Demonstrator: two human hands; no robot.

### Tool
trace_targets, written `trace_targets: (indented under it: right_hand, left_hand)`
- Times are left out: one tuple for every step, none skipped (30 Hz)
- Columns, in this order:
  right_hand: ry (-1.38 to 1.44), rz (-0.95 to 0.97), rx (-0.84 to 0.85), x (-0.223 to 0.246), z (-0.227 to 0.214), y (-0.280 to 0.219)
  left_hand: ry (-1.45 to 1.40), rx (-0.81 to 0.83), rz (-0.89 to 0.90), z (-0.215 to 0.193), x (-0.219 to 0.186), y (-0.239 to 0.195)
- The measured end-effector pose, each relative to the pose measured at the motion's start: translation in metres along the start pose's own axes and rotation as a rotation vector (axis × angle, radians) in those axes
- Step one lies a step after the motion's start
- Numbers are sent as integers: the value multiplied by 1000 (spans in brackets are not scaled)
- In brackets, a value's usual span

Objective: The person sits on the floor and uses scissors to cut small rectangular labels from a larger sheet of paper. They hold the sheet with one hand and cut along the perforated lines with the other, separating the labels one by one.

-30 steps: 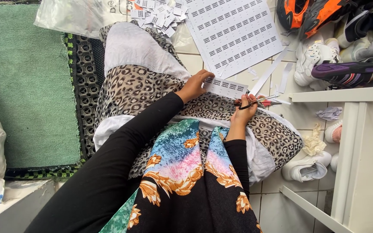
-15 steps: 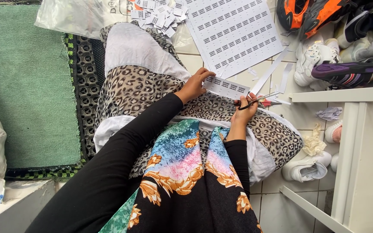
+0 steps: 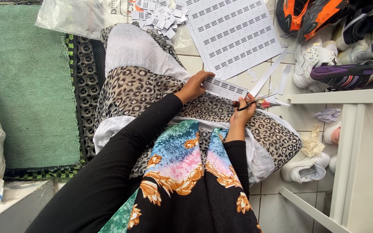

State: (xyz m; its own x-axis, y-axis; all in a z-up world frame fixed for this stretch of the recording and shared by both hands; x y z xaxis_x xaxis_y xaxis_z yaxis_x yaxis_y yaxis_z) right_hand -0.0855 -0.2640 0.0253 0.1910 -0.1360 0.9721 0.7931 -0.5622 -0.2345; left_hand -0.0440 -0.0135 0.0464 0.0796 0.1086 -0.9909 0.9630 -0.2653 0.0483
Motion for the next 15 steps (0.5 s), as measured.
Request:
trace_targets:
  right_hand:
    - [0, 1, 0, -1, 0, 0]
    - [0, -1, 0, -2, 0, 1]
    - [1, -3, 1, -2, 0, 1]
    - [1, -4, 1, 0, 0, -1]
    - [-2, -4, 5, 1, 1, -2]
    - [-5, -4, 9, 3, 2, -4]
    - [-5, -5, 10, 0, 1, -1]
    - [0, -5, 13, -3, 0, 1]
    - [4, -6, 16, -6, -2, 3]
    - [3, -5, 17, -6, -1, 3]
    - [3, -5, 14, -5, -1, 3]
    - [2, -4, 12, -5, -1, 2]
    - [2, -4, 13, -4, -1, 1]
    - [2, -2, 10, -4, 0, 0]
    - [2, -1, 6, -3, 0, -1]
  left_hand:
    - [0, 0, -1, 0, 0, 0]
    - [-2, -2, -3, 0, 0, 1]
    - [-3, -5, -5, 1, 0, 1]
    - [-3, -5, -5, 0, -1, 1]
    - [-4, -8, -5, 0, -2, 1]
    - [-5, -10, -5, 0, -3, 1]
    - [-5, -11, -5, -1, -5, 2]
    - [-3, -5, -8, -3, -6, 2]
    - [-2, 1, -12, -4, -7, 2]
    - [-3, 0, -13, -3, -9, 1]
    - [3, 0, -22, -3, -10, 0]
    - [9, 0, -31, -3, -12, -1]
    - [9, -1, -31, -2, -8, -1]
    - [13, -3, -40, -1, -3, 0]
    - [18, -4, -49, -1, 1, 1]
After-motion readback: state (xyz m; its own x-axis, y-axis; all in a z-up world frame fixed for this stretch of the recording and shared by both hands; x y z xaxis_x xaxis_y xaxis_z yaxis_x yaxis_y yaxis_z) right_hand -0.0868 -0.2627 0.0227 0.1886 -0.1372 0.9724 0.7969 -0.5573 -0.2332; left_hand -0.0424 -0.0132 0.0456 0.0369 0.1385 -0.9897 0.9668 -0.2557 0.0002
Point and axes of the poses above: each hand's wrist, its own y-axis towards the middle knuckle, its own z-axis out of the palm, x = y × z, the point moved 1 cm from there along y, towards the middle knuckle, and after that the axes turned 12 degrees about -y, right-handed, at the moved point
